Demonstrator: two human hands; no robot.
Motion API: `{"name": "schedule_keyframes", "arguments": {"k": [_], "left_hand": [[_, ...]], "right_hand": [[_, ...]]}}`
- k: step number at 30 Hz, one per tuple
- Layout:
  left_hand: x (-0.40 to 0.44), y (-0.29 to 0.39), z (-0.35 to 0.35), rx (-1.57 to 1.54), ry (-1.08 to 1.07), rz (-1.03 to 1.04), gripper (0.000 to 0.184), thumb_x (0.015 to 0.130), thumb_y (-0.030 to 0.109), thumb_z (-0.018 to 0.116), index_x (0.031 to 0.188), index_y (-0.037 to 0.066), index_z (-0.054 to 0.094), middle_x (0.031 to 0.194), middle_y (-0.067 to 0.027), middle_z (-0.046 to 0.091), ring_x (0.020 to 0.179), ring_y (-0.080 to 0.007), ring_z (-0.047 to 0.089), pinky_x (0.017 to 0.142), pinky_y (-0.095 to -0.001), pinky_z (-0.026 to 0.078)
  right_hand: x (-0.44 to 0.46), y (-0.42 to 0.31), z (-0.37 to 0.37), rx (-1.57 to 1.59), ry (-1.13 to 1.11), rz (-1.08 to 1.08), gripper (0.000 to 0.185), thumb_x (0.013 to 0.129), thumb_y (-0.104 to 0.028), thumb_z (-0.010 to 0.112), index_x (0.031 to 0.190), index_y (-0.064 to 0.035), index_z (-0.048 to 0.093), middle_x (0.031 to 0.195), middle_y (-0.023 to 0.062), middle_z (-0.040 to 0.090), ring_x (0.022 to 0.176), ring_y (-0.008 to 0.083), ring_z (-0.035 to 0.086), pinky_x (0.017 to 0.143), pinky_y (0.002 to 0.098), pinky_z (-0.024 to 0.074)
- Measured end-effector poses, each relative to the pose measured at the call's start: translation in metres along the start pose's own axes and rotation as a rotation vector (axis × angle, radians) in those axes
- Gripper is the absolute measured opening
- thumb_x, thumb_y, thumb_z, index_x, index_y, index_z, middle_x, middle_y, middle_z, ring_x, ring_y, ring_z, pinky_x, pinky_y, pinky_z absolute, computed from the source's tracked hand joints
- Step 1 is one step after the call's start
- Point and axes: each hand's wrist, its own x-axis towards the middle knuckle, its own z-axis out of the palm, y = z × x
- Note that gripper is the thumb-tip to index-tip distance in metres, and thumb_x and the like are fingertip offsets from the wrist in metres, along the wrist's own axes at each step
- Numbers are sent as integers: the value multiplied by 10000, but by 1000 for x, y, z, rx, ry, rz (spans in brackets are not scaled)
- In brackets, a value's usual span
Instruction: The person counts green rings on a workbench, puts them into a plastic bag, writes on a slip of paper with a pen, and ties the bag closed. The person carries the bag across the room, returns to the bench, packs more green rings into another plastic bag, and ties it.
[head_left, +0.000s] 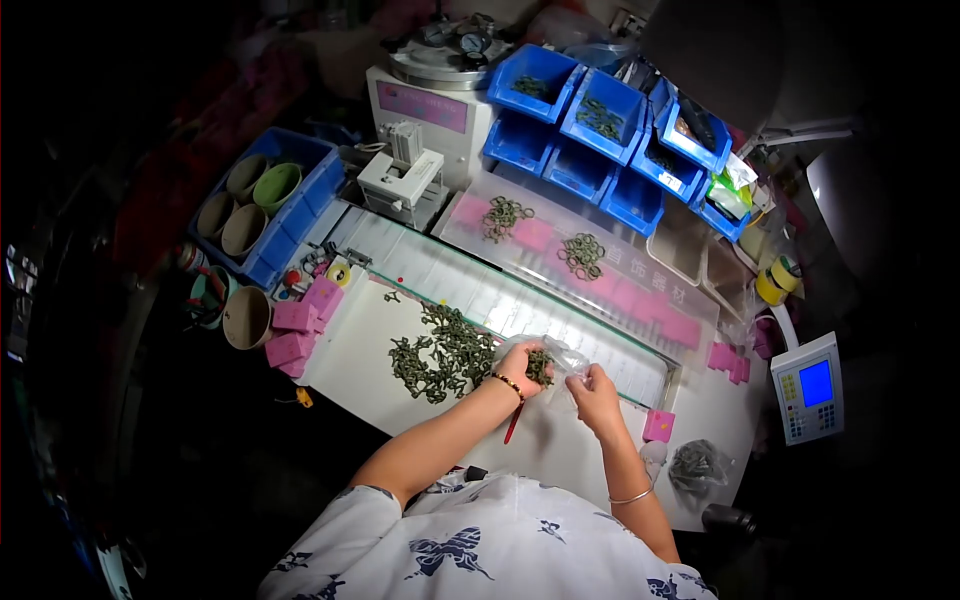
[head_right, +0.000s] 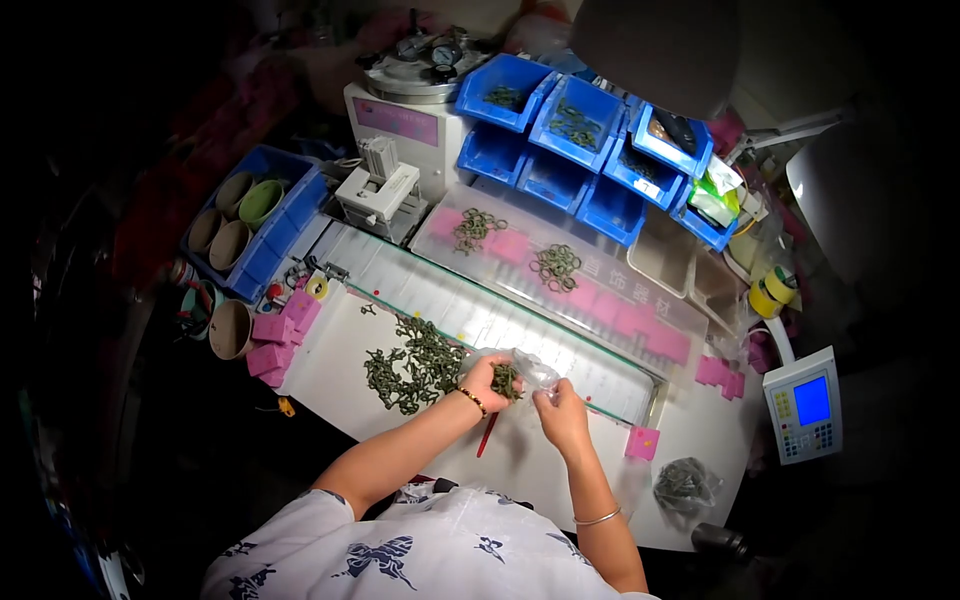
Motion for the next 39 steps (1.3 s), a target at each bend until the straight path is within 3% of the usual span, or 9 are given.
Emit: {"name": "schedule_keyframes", "arguments": {"k": [3, 10, 13, 14, 16, 18, 21, 28, 39], "left_hand": [[-9, -8, 23, -3, -67, 107, 221, 874, 165, 463, 1030, 68, 586, 1048, -115, 619, 975, -251, 591, 879, -436, 454], [-62, -11, 21, 739, -92, 310, 288, 927, 153, 451, 1189, 47, 508, 1170, -85, 578, 1072, -160, 543, 870, -345, 418], [-111, 18, 32, 997, -46, 546, 264, 931, 207, 521, 1103, 25, 605, 987, -45, 652, 879, -117, 617, 716, -243, 474], [-89, 39, 6, 1084, -56, 856, 232, 921, 200, 554, 1008, 1, 637, 891, -31, 671, 773, -126, 629, 657, -201, 475], [-90, 77, -10, 1632, 398, 1621, 303, 837, 274, 651, 1045, 58, 607, 1103, -161, 589, 1042, -272, 539, 878, -386, 427], [-89, 96, -22, 1871, 830, 1607, 522, 770, 433, 680, 1173, 128, 552, 1326, -217, 391, 1237, -381, 338, 1013, -503, 271], [-76, 90, -40, 2162, 890, 1389, 711, 709, 593, 656, 1282, 208, 482, 1410, -209, 264, 1287, -454, 215, 1035, -585, 165], [-84, 33, -48, 2552, 497, 1142, 833, 632, 468, 750, 1360, 254, 407, 1454, -180, 218, 1348, -435, 126, 1053, -609, 107], [-68, 68, -55, 2415, 64, 1495, 187, 733, 209, 672, 908, 163, 626, 1078, -34, 536, 1081, -263, 485, 821, -387, 441]], "right_hand": [[-20, -14, -1, 354, -143, 138, 240, 849, -231, 602, 880, -5, 528, 645, 25, 524, 514, 94, 488, 498, 234, 432], [-24, -16, -5, 688, -77, 155, 156, 870, -205, 601, 875, -57, 549, 672, 9, 534, 504, 83, 454, 505, 203, 390], [-23, -19, -7, 701, -89, 146, 156, 868, -203, 607, 858, -55, 558, 665, 8, 540, 502, 75, 449, 486, 200, 370], [-23, -20, -9, 700, -112, 144, 160, 865, -203, 610, 851, -52, 558, 660, 7, 542, 503, 70, 448, 477, 200, 363], [-24, -24, -6, 699, -143, 147, 164, 864, -202, 613, 851, -47, 564, 654, 7, 545, 503, 65, 445, 468, 199, 356], [-24, -29, -3, 702, -149, 148, 162, 867, -199, 612, 864, -41, 578, 653, 6, 547, 501, 63, 444, 470, 196, 354], [-24, -30, 0, 757, -167, 146, 179, 870, -191, 624, 955, -35, 604, 667, 9, 545, 489, 63, 449, 476, 193, 364], [-28, -29, -21, 884, -117, 178, 191, 879, -174, 605, 1012, -36, 597, 695, -7, 544, 490, 52, 423, 522, 200, 395], [-45, -30, -48, 974, -68, 137, 245, 888, -161, 585, 1062, 10, 572, 755, 32, 592, 517, 89, 486, 565, 199, 430]]}}
